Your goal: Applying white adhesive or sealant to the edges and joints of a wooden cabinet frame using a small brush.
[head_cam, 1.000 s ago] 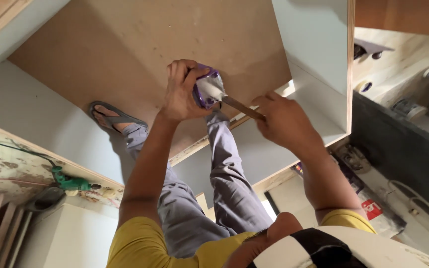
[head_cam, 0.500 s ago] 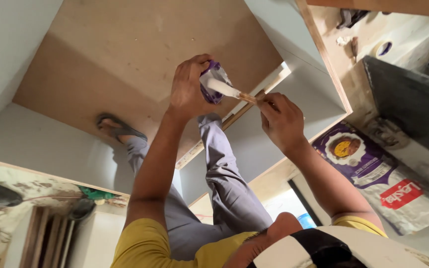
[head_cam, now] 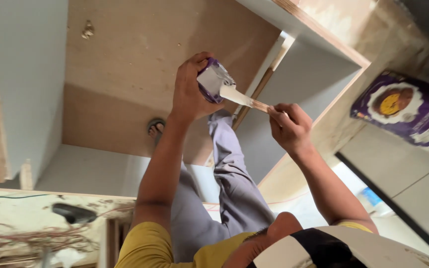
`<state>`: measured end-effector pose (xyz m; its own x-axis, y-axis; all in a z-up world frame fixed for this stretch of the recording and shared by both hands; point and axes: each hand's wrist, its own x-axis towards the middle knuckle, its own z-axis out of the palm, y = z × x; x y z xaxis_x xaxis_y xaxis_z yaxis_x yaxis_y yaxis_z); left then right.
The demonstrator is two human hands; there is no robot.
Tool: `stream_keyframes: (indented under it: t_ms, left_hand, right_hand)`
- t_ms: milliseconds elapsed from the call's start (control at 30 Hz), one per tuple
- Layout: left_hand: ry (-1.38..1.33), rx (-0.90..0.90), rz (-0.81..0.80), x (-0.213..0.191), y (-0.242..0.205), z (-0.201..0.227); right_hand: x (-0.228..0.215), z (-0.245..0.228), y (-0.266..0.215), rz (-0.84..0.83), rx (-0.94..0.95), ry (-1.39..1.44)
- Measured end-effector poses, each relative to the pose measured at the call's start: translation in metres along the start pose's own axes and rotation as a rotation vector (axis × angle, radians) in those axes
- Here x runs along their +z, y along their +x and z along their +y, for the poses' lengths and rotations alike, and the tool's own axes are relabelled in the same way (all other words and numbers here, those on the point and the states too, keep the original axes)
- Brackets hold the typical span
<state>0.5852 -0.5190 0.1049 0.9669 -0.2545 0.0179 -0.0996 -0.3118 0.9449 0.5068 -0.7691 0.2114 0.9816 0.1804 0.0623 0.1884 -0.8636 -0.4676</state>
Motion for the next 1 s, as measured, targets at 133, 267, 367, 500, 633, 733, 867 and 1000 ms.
stream_keyframes:
  t_ms: [133,267,367,500,633,733,867,1000]
  left_hand:
    - [-0.001,0.007,-0.062,-0.017,-0.003,0.021]
    - [-0.055,0.016,-0.15,-0.032,-0.005,0.057]
    - [-0.116,0.071,-0.173,-0.031,-0.012,0.076]
    - [-0.131,0.134,-0.22,-0.025,-0.007,0.11]
    - [-0.135,0.101,-0.296,0.001,0.012,0.122]
    - [-0.154,0.145,-0.377,0.03,0.033,0.121]
    - [-0.143,0.19,-0.49,0.064,0.072,0.131]
    - [-0.217,0.13,-0.592,0.086,0.098,0.146]
  right_hand:
    - [-0.008,-0.024,-0.027,0.012,0.251,0.271]
    - [0.015,-0.041,-0.071,0.077,0.496,0.85]
    - [0.043,-0.053,-0.1,0.219,0.47,1.029]
    - [0.056,-0.071,-0.101,0.403,0.46,1.232]
    - [0.058,-0.058,-0.097,0.525,0.465,1.13]
    - [0.036,-0.035,-0.092,0.565,0.476,0.818]
    - [0.009,-0.012,-0.107,0.596,0.515,0.588]
    - [-0.017,0.001,-0.127,0.584,0.607,0.578]
